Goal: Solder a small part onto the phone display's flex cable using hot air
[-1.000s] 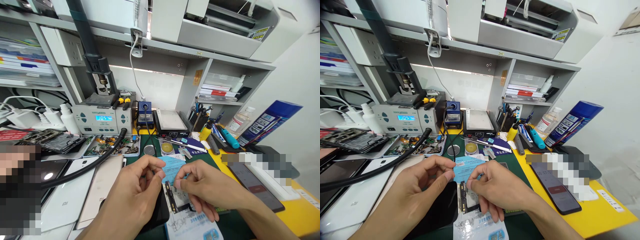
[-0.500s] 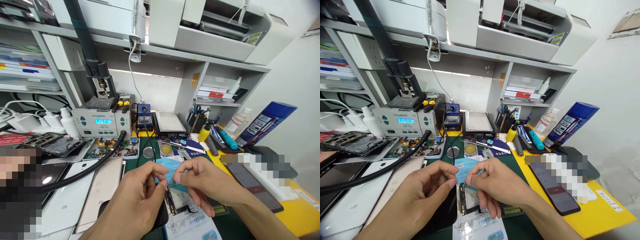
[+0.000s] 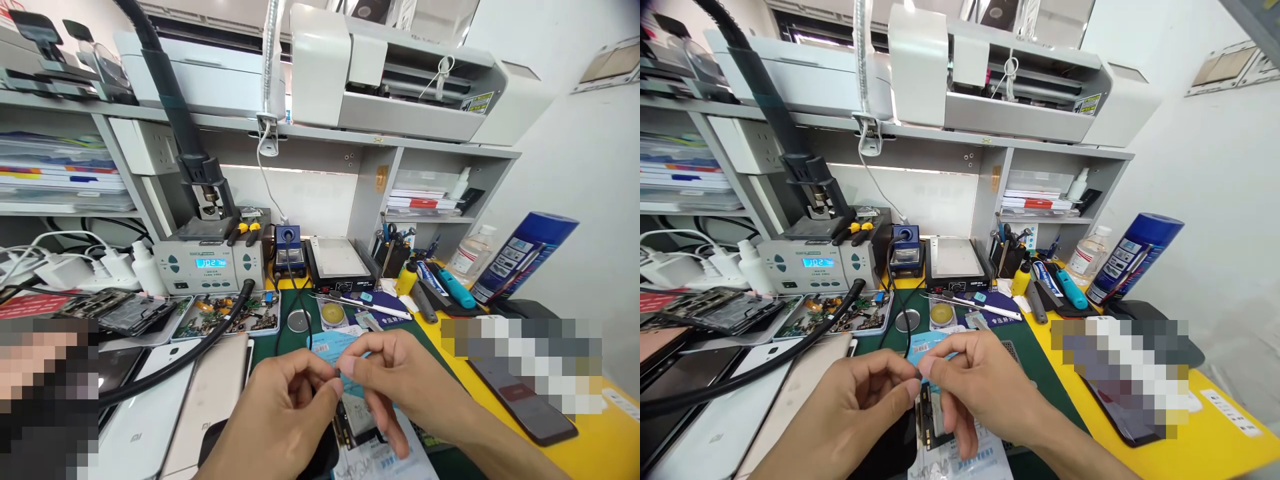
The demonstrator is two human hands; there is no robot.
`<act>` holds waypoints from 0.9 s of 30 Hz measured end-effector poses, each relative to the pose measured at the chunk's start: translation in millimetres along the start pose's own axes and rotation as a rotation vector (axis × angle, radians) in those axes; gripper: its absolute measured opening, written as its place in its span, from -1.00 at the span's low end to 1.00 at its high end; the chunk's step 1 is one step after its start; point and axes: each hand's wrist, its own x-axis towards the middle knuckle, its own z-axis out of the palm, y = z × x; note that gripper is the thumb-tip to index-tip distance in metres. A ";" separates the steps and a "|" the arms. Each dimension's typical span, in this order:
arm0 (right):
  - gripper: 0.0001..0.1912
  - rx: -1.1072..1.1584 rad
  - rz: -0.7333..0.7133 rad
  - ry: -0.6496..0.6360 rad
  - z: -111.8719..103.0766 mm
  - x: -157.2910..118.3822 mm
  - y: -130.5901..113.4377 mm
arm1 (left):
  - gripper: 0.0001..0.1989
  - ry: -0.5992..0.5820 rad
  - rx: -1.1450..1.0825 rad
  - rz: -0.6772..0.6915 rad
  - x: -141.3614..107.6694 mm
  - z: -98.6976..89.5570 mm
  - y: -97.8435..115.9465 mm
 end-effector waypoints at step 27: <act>-0.67 -0.033 -0.138 0.050 -15.9 0.7 1.8 | -0.65 0.054 -0.140 0.057 -3.7 -6.2 8.6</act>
